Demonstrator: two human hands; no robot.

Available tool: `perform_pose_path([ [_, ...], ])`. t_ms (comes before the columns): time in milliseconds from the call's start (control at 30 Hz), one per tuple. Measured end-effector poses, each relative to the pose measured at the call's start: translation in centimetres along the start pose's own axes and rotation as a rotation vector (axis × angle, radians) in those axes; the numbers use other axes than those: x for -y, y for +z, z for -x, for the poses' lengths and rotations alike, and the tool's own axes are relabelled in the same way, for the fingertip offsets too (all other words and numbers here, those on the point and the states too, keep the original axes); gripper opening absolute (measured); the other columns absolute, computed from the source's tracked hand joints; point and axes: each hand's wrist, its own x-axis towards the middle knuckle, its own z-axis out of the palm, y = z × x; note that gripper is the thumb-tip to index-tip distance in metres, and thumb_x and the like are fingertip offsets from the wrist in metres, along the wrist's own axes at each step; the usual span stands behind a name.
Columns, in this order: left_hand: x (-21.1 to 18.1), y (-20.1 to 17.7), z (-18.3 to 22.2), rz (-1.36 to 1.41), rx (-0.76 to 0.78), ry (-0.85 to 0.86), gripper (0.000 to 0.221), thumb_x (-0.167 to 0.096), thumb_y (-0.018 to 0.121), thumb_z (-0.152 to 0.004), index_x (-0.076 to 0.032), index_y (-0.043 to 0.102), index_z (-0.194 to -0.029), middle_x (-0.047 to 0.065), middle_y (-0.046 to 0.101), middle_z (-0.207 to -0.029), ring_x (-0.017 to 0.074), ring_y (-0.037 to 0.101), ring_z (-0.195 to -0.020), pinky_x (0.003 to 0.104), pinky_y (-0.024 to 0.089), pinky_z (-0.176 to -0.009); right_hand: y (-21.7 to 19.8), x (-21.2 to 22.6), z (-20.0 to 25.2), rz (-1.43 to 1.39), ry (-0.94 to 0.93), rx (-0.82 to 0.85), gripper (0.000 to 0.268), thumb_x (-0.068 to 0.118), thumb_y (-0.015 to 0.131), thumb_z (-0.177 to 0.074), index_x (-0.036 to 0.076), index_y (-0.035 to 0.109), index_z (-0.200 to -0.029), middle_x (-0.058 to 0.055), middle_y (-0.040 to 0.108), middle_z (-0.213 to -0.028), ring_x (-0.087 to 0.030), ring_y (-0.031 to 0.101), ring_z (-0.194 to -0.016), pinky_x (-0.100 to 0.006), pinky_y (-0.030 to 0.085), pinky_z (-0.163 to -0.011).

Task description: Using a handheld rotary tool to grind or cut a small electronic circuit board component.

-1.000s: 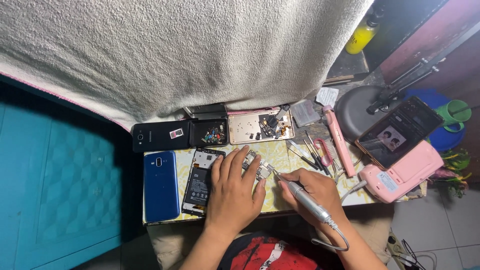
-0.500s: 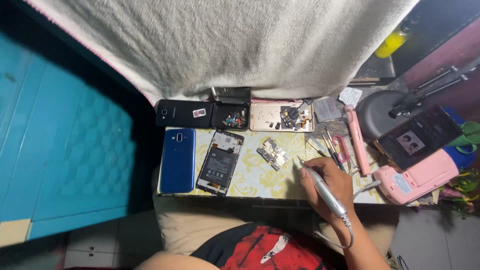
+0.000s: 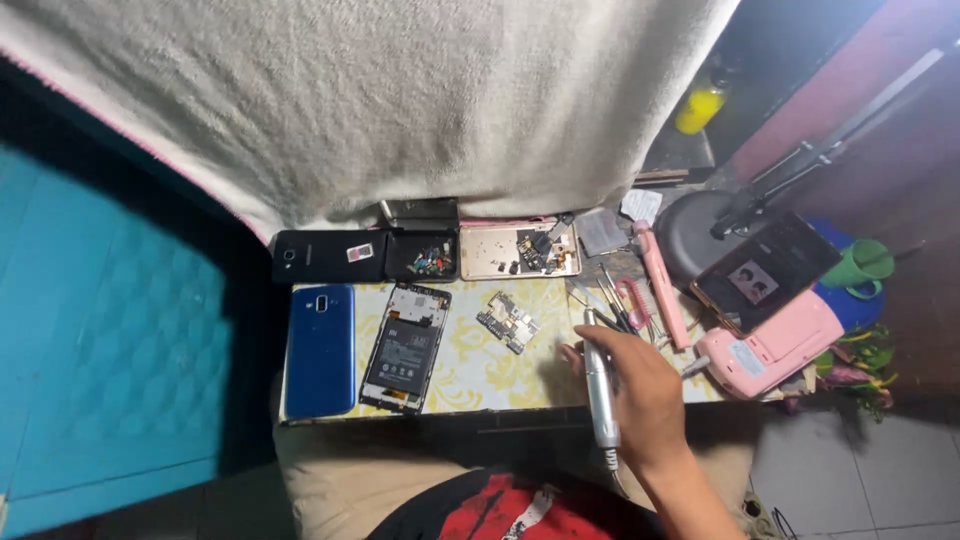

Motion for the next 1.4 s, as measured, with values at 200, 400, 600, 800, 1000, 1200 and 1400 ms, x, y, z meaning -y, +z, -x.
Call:
perform_pose_path([
  [200,-7.1,-14.6,-8.8,0.044,-0.054,-0.08,0.047,-0.02,0.073,-0.096,0.004,0.058,-0.133,0.016,0.065,-0.133,0.0258,0.061,-0.129,0.038,0.047,-0.113,-2.8,3.4,-1.4,-0.016,-0.06,0.078,0.036,0.011,0.054,-0.092,0.004,0.069,-0.124,-0.011,0.076,-0.111,-0.024,0.074,-0.097,-0.034,0.055,-0.086],
  [400,-9.8,-17.7,-12.9,0.929,-0.213,-0.765,0.036,-0.03,0.038,-0.108,-0.007,0.055,-0.129,0.01,0.062,-0.112,0.018,0.059,-0.107,0.031,0.048,-0.085,-2.6,6.6,-2.4,0.238,-0.379,0.161,0.031,0.018,0.055,-0.101,0.007,0.066,-0.128,-0.012,0.071,-0.121,-0.031,0.069,-0.106,-0.042,0.056,-0.085],
  [600,-6.5,-18.5,-12.2,0.562,-0.242,-0.882,0.049,-0.03,0.042,-0.105,-0.009,0.056,-0.146,0.012,0.061,-0.085,0.0137,0.057,-0.056,0.024,0.045,-0.036,-5.7,1.2,-4.0,0.608,-0.191,0.122,0.024,0.013,0.07,-0.088,0.019,0.072,-0.111,-0.006,0.07,-0.12,-0.033,0.062,-0.105,-0.045,0.047,-0.072],
  [800,-4.8,-18.7,-11.4,0.538,-0.23,-0.866,0.036,-0.025,0.052,-0.103,-0.002,0.056,-0.13,0.01,0.064,-0.078,0.0224,0.072,-0.061,0.03,0.06,-0.062,-5.6,-2.8,-3.9,1.098,-0.333,0.211,0.048,0.019,0.057,-0.089,0.029,0.063,-0.136,-0.001,0.059,-0.142,-0.026,0.056,-0.128,-0.039,0.046,-0.093],
  [1000,-5.4,-18.8,-11.5,0.587,-0.233,-0.928,0.028,-0.026,0.047,-0.107,-0.011,0.058,-0.128,0.004,0.05,-0.08,0.0108,0.047,-0.055,0.023,0.035,-0.046,-6.1,-2.5,-3.9,1.041,-0.341,0.235,0.039,0.021,0.058,-0.09,0.026,0.068,-0.128,0.0,0.063,-0.137,-0.024,0.059,-0.124,-0.038,0.047,-0.092],
  [1200,-5.2,-17.8,-12.0,0.538,-0.263,-1.006,0.02,-0.018,0.069,-0.097,-0.004,0.056,-0.097,0.013,0.051,-0.051,0.0207,0.05,-0.04,0.03,0.047,-0.043,-10.9,-1.2,-0.7,0.812,-0.014,0.068,0.014,0.019,0.072,-0.1,0.012,0.076,-0.112,-0.003,0.073,-0.104,-0.029,0.065,-0.086,-0.042,0.051,-0.072],
  [1400,-6.6,-12.6,-15.8,0.364,-0.08,-0.929,0.04,-0.013,0.085,-0.079,-0.007,0.046,-0.076,0.015,0.077,-0.105,0.016,0.07,-0.064,0.029,0.063,-0.043,-12.4,-2.7,2.4,0.777,0.116,0.045,0.014,0.018,0.074,-0.096,0.013,0.08,-0.107,0.0,0.076,-0.109,-0.025,0.069,-0.1,-0.041,0.054,-0.081],
])
